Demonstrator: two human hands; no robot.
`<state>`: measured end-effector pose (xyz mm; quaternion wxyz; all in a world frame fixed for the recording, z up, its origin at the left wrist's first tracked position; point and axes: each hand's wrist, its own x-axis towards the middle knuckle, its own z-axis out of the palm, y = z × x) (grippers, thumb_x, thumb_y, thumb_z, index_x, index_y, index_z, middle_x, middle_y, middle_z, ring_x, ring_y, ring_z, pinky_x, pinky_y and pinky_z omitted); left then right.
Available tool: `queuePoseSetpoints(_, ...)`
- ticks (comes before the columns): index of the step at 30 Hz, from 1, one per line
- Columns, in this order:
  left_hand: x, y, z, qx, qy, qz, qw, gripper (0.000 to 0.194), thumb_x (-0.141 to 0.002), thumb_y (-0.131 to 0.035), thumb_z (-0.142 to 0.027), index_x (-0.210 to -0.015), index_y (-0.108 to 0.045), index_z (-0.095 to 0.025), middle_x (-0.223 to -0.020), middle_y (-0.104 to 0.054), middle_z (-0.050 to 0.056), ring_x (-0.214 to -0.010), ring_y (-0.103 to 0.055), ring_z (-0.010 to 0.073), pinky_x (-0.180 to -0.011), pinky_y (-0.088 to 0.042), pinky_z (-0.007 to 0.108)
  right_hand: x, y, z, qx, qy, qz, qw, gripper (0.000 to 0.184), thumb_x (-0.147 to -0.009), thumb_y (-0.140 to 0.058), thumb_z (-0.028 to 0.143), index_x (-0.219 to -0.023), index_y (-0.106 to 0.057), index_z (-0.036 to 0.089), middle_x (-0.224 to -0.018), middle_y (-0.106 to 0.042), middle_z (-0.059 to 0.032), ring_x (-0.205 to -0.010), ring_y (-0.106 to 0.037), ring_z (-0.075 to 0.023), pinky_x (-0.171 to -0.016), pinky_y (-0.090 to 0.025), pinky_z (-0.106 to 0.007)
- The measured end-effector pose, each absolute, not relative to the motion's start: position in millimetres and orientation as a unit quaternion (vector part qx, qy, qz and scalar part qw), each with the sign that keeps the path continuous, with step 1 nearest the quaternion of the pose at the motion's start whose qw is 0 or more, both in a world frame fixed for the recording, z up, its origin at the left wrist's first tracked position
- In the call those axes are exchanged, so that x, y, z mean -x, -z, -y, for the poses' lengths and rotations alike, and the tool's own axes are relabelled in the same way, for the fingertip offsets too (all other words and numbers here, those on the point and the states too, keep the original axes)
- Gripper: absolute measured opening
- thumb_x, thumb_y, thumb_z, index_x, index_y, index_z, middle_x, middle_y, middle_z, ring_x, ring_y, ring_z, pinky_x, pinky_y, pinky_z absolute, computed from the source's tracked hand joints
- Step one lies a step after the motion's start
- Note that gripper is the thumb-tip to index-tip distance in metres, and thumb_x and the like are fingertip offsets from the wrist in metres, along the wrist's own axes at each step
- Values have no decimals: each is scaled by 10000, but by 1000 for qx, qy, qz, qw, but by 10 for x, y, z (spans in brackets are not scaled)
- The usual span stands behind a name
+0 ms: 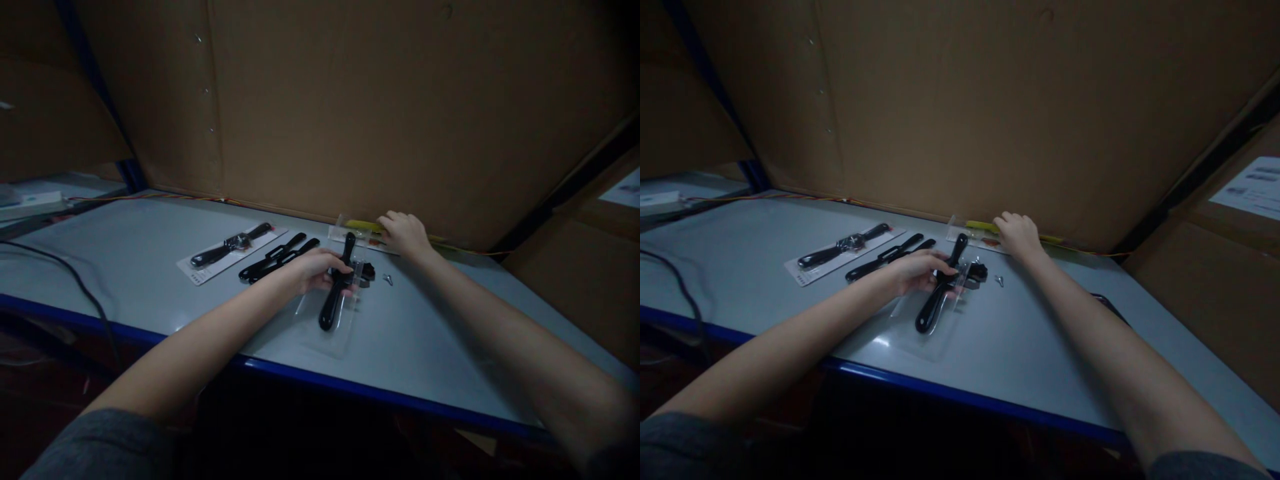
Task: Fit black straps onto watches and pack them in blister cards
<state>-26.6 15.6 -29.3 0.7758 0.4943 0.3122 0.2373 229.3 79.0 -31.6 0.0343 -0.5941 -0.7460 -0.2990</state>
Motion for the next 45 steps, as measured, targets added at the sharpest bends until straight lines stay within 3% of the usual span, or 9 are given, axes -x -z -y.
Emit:
queuePoseSetpoints(7, 250, 284, -134, -495, -240, -318, 772, 248, -675, -600, -30, -911, -538, -78, -840, -638, 119, -727, -661, 239, -686, -530, 428, -2332, 362, -857, 605, 297, 739, 11, 304, -805, -412, 254, -918, -675, 153, -951, -592, -132, -847, -509, -221, -665, -284, -321)
queuePoseSetpoints(13, 244, 250, -104, -467, -253, -344, 775, 423, -665, -598, 2, -1063, -477, -75, -835, -625, 93, -717, -659, 249, -681, -523, 458, -2355, 354, -866, 606, 295, 739, 16, 297, -801, -413, 215, -803, -695, 121, -932, -589, -152, -836, -506, -225, -638, -284, -325)
queuePoseSetpoints(19, 244, 278, -133, -465, -255, -332, 780, 516, -655, -610, 4, -1133, -437, -87, -840, -622, 88, -729, -658, 239, -682, -521, 448, -2459, 122, -814, 588, 251, 767, 53, 270, -841, -446, 306, -801, -694, 204, -840, -597, -70, -752, -500, -175, -601, -296, -293)
queuePoseSetpoints(27, 259, 266, -140, -496, -231, -310, 778, 326, -650, -617, -30, -949, -501, -86, -823, -627, 104, -720, -658, 246, -680, -516, 449, -2444, -472, -463, 574, 324, 676, 329, 321, -862, -491, 409, -851, -650, 130, -957, -581, -138, -795, -496, -163, -639, -328, -303)
queuePoseSetpoints(32, 285, 197, -107, -506, -182, -314, 783, 462, -635, -626, -46, -1062, -467, -120, -858, -622, 83, -739, -667, 247, -711, -508, 456, -2309, -917, -124, 557, 351, 539, 525, 438, -898, -369, 454, -985, -575, 78, -882, -639, -115, -746, -564, -136, -620, -352, -312)
queuePoseSetpoints(34, 296, 169, -94, -511, -168, -312, 783, 498, -625, -622, -44, -1088, -461, -129, -857, -619, 70, -750, -669, 248, -733, -502, 461, -2274, -969, -58, 514, 295, 526, 610, 373, -876, -423, 423, -950, -566, 87, -939, -650, -127, -785, -591, -143, -627, -380, -311)
queuePoseSetpoints(37, 311, 136, -80, -520, -152, -291, 789, 425, -631, -619, -101, -1041, -511, -124, -875, -628, 84, -769, -665, 260, -752, -498, 461, -2179, -837, -5, 485, 80, 544, 680, 191, -825, -548, 316, -832, -559, 126, -923, -672, -132, -752, -623, -151, -612, -423, -305)
queuePoseSetpoints(41, 320, 109, -67, -493, -157, -269, 812, 375, -659, -635, -296, -992, -560, -140, -889, -642, 102, -799, -654, 280, -732, -506, 452, -1976, -419, 69, 524, -249, 533, 616, 181, -771, -618, 335, -747, -573, 162, -795, -683, -95, -653, -633, -175, -550, -465, -309)
queuePoseSetpoints(45, 301, 126, -61, -523, -123, -244, 807, 446, -679, -671, -371, -1059, -556, -166, -957, -643, 108, -754, -657, 243, -712, -506, 444, -1813, -106, 167, 534, -416, 525, 516, 219, -714, -667, 375, -843, -598, 212, -807, -682, -43, -706, -645, -197, -545, -492, -301)
